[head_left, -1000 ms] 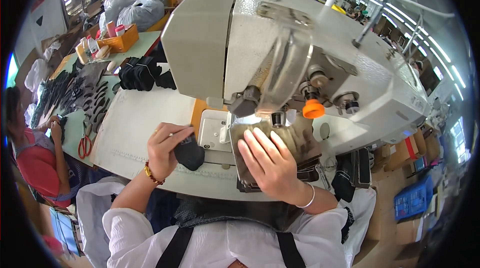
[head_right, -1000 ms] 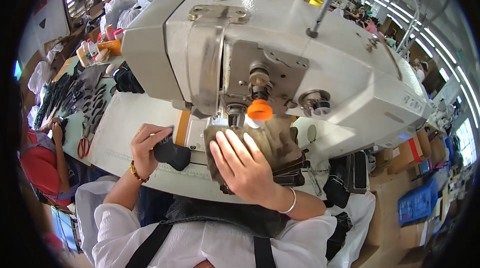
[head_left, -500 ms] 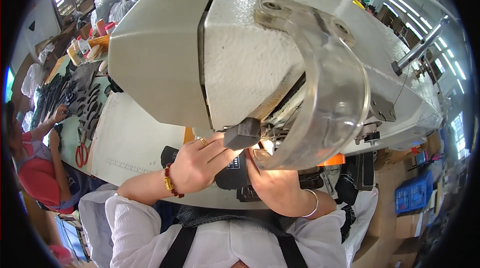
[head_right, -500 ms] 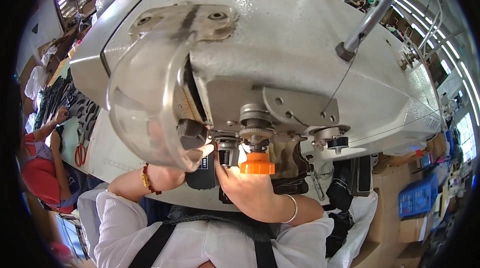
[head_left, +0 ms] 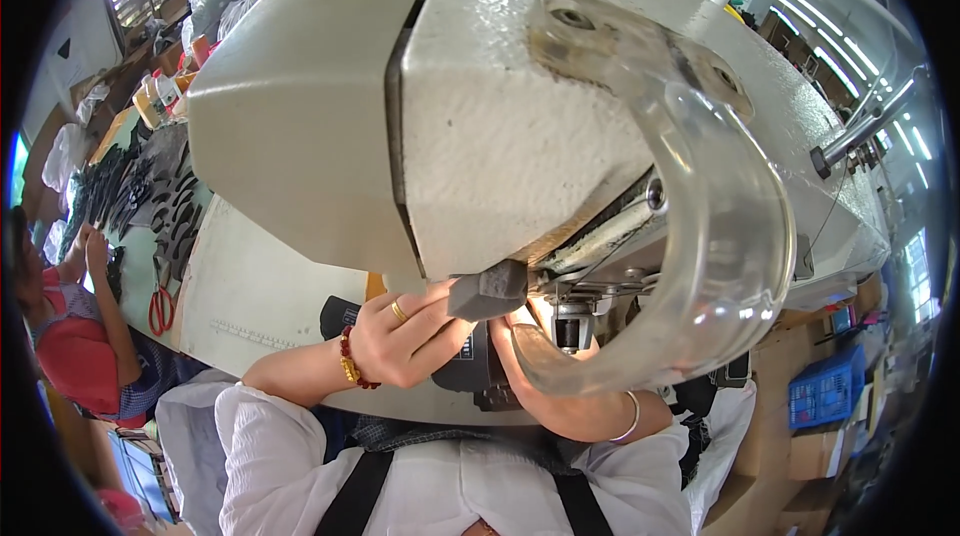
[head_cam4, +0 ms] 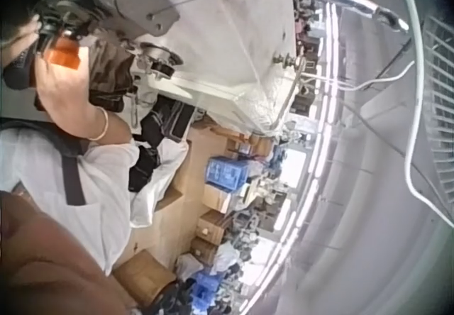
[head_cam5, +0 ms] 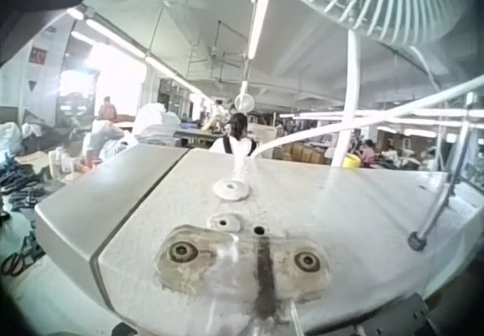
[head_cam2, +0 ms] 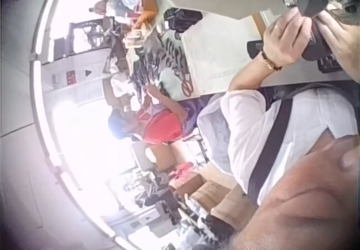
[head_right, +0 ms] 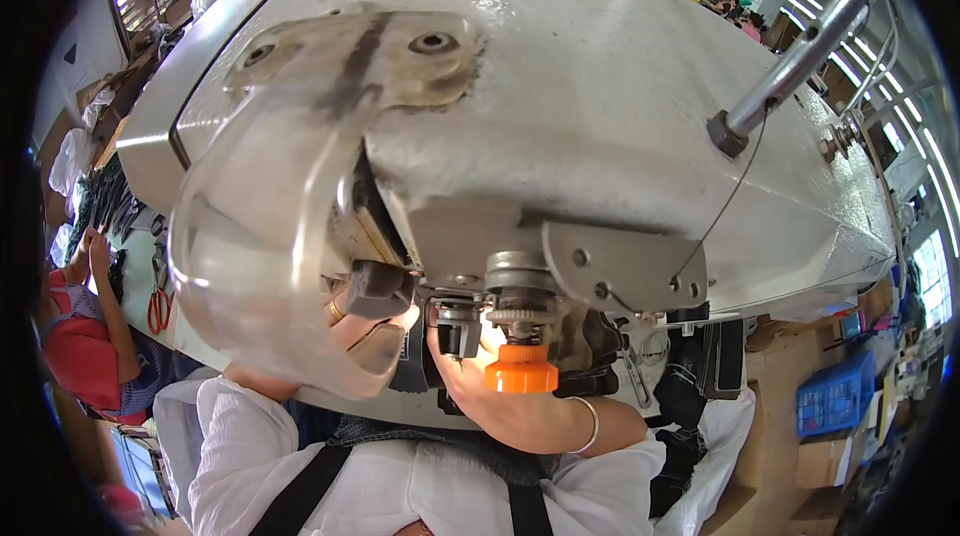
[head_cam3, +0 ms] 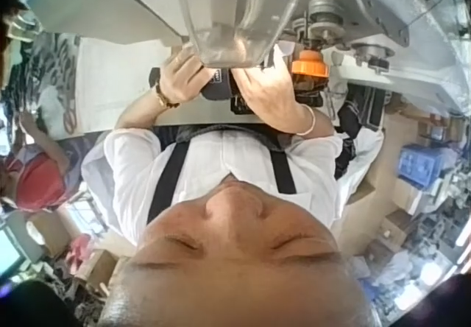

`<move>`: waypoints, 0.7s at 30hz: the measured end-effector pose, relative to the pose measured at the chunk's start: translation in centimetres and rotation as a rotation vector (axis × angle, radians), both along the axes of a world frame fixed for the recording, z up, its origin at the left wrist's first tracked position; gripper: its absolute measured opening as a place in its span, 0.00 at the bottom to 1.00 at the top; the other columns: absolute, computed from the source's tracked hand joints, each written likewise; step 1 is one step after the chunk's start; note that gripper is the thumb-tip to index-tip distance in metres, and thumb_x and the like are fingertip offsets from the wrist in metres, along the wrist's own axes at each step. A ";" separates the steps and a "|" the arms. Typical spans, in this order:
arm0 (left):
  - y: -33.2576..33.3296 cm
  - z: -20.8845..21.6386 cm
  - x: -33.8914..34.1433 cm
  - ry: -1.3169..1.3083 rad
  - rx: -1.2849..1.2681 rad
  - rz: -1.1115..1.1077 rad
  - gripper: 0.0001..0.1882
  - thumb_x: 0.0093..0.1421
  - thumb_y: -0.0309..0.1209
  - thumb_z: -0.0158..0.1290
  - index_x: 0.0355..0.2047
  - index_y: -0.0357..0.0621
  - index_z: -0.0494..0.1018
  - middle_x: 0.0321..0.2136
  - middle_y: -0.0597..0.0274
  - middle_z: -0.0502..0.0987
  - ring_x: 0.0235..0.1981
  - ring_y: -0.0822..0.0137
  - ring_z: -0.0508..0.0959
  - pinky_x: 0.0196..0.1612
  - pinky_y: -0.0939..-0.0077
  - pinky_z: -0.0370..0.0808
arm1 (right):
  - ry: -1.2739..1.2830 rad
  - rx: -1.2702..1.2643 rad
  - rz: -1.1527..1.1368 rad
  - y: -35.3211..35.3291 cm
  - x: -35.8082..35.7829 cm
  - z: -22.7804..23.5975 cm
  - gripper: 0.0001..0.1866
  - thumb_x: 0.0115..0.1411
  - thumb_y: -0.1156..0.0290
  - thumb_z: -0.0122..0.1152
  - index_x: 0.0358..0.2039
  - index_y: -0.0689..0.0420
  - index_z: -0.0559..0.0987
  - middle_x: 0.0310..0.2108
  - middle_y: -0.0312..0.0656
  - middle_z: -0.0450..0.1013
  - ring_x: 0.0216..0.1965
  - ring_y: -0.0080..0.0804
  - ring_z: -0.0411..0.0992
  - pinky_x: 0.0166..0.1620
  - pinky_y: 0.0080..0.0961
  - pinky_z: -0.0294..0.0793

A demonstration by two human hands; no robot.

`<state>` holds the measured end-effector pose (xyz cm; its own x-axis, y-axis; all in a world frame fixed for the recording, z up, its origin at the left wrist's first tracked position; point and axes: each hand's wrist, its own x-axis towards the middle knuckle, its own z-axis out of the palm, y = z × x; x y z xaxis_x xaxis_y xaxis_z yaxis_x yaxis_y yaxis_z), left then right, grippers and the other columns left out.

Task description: Using an industrial sewing machine to stitch together fabric or leather shoe components.

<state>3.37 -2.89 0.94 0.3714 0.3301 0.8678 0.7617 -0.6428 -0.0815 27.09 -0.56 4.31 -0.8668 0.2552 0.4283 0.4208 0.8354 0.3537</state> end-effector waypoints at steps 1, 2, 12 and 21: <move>0.2 -0.1 0.2 -0.004 0.068 0.029 0.09 0.47 0.23 0.61 0.31 0.40 0.81 0.33 0.55 0.83 0.35 0.63 0.85 0.26 0.81 0.78 | 0.004 0.037 -0.004 0.1 0.0 0.0 0.36 0.50 0.69 0.62 0.63 0.63 0.76 0.43 0.45 0.79 0.46 0.41 0.81 0.52 0.44 0.81; 0.3 -0.3 0.3 0.011 0.123 0.083 0.08 0.47 0.23 0.61 0.31 0.40 0.81 0.33 0.54 0.83 0.34 0.63 0.85 0.25 0.82 0.77 | -0.010 0.059 -0.018 0.2 0.0 0.0 0.35 0.52 0.70 0.62 0.64 0.63 0.75 0.48 0.46 0.79 0.46 0.39 0.82 0.51 0.43 0.82; 0.5 -0.3 0.4 -0.044 0.076 0.043 0.09 0.48 0.22 0.59 0.32 0.42 0.83 0.37 0.54 0.85 0.32 0.68 0.84 0.21 0.84 0.69 | -0.066 0.222 -0.139 0.3 -0.4 -3.8 0.32 0.59 0.70 0.59 0.65 0.61 0.72 0.54 0.45 0.78 0.45 0.36 0.82 0.48 0.38 0.84; 0.7 -0.9 -1.2 0.151 0.138 0.065 0.07 0.45 0.23 0.59 0.27 0.43 0.81 0.34 0.52 0.84 0.20 0.75 0.74 0.17 0.84 0.66 | -0.446 0.504 -0.205 0.0 -0.5 -4.9 0.30 0.64 0.72 0.55 0.67 0.66 0.69 0.60 0.44 0.74 0.55 0.33 0.77 0.54 0.32 0.83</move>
